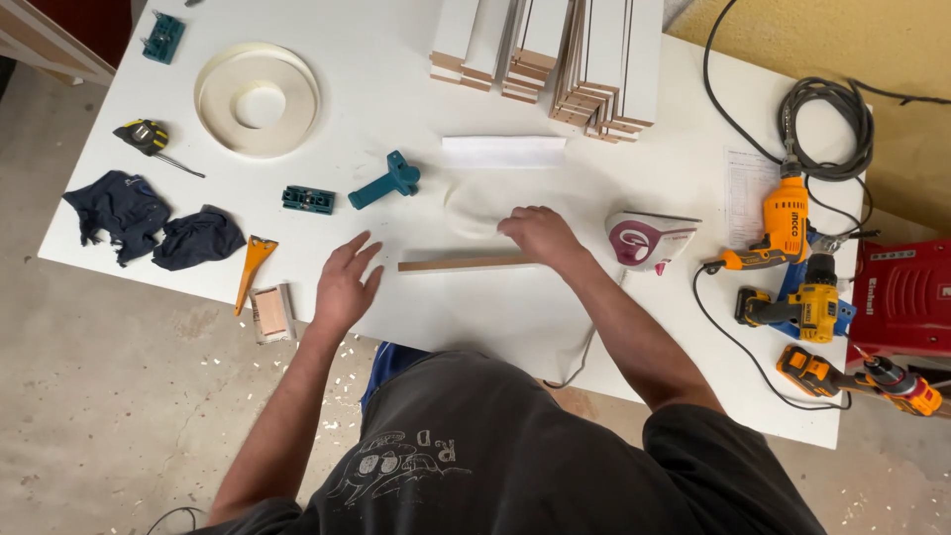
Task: The person irons a white edge band onto a wooden plank using a household iron. They then use a hand-held edge trimmer to cut the band flush with the wood surface. The person sands the edges with a sanding block and a sanding sponge, then uses a small brush to clean the plank. Finally, they place the finished piece on a stack of similar planks.
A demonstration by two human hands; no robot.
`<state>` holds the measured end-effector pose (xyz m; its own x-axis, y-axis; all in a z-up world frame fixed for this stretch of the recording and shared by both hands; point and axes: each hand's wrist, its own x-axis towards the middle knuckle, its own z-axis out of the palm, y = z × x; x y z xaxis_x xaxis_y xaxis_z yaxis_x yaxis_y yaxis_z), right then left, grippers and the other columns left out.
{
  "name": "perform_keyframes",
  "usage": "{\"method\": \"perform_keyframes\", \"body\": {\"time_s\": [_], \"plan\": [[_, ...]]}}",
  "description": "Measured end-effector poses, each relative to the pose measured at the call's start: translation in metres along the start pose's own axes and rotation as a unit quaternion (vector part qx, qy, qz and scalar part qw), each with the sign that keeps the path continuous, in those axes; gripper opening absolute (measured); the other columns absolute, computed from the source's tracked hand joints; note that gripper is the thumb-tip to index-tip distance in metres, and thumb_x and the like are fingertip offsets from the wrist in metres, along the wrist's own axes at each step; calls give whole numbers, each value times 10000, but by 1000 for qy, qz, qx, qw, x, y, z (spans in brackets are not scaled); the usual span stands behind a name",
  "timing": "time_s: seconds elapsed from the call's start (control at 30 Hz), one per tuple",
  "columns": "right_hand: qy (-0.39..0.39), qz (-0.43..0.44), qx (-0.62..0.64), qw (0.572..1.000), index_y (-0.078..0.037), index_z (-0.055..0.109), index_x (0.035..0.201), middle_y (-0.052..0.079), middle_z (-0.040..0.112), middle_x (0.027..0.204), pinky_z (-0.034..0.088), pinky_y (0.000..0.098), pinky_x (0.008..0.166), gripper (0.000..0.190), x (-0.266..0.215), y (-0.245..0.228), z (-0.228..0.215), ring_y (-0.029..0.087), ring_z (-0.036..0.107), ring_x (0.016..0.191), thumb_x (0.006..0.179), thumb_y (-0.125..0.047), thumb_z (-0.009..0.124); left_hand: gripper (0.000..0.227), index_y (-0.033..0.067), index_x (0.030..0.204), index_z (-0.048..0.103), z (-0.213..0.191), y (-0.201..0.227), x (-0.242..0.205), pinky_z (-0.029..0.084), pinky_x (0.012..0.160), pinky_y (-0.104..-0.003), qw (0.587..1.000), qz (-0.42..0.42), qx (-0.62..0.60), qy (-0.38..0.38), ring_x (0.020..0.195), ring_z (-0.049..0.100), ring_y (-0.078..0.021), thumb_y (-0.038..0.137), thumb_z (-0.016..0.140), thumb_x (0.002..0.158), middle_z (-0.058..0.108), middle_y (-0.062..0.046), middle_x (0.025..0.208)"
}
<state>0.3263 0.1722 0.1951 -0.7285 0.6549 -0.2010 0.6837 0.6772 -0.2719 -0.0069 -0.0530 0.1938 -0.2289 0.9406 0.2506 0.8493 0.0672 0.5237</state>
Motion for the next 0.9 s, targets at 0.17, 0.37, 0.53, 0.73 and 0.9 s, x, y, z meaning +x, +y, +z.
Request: {"method": "perform_keyframes", "body": {"time_s": [0.17, 0.37, 0.53, 0.73, 0.9], "plan": [[97, -148, 112, 978, -259, 731, 1093, -25, 615, 1008, 539, 356, 900, 192, -79, -59, -55, 204, 628, 956, 1001, -126, 628, 359, 223, 1253, 730, -3, 54, 6, 332, 1254, -405, 976, 205, 55, -37, 1372, 560, -189, 384, 737, 932, 701, 3, 1320], [62, -101, 267, 956, -189, 751, 1174, 72, 691, 1034, 549, 431, 851, 258, -145, -61, -20, 282, 676, 949, 993, -67, 614, 568, 176, 1324, 649, 9, 33, -47, 555, 930, -429, 974, 150, -54, -160, 1117, 666, -279, 390, 818, 826, 618, -47, 1256], [57, -21, 325, 944, -233, 756, 1242, 21, 685, 1022, 548, 370, 831, 329, -168, -73, 5, 223, 689, 918, 1030, -78, 559, 224, 243, 1069, 739, 33, 34, -74, 505, 915, -388, 969, 140, -14, -202, 1121, 633, -212, 357, 777, 880, 629, 45, 1133], [121, 212, 437, 866, -189, 789, 1056, 40, 753, 857, 602, 293, 733, 128, -138, -38, 19, 161, 731, 766, 948, -150, 733, 144, 258, 1012, 784, 37, 12, -35, 535, 839, -399, 966, -21, -4, -258, 956, 719, -238, 378, 729, 956, 781, 8, 896], [103, 281, 495, 816, -100, 751, 1182, 70, 726, 752, 592, 286, 663, 251, -96, -3, 27, 138, 713, 655, 942, -171, 736, 210, 280, 1134, 766, 55, -2, 8, 558, 614, -303, 928, -254, -139, -235, 719, 715, -128, 421, 707, 991, 740, 50, 774]]}}
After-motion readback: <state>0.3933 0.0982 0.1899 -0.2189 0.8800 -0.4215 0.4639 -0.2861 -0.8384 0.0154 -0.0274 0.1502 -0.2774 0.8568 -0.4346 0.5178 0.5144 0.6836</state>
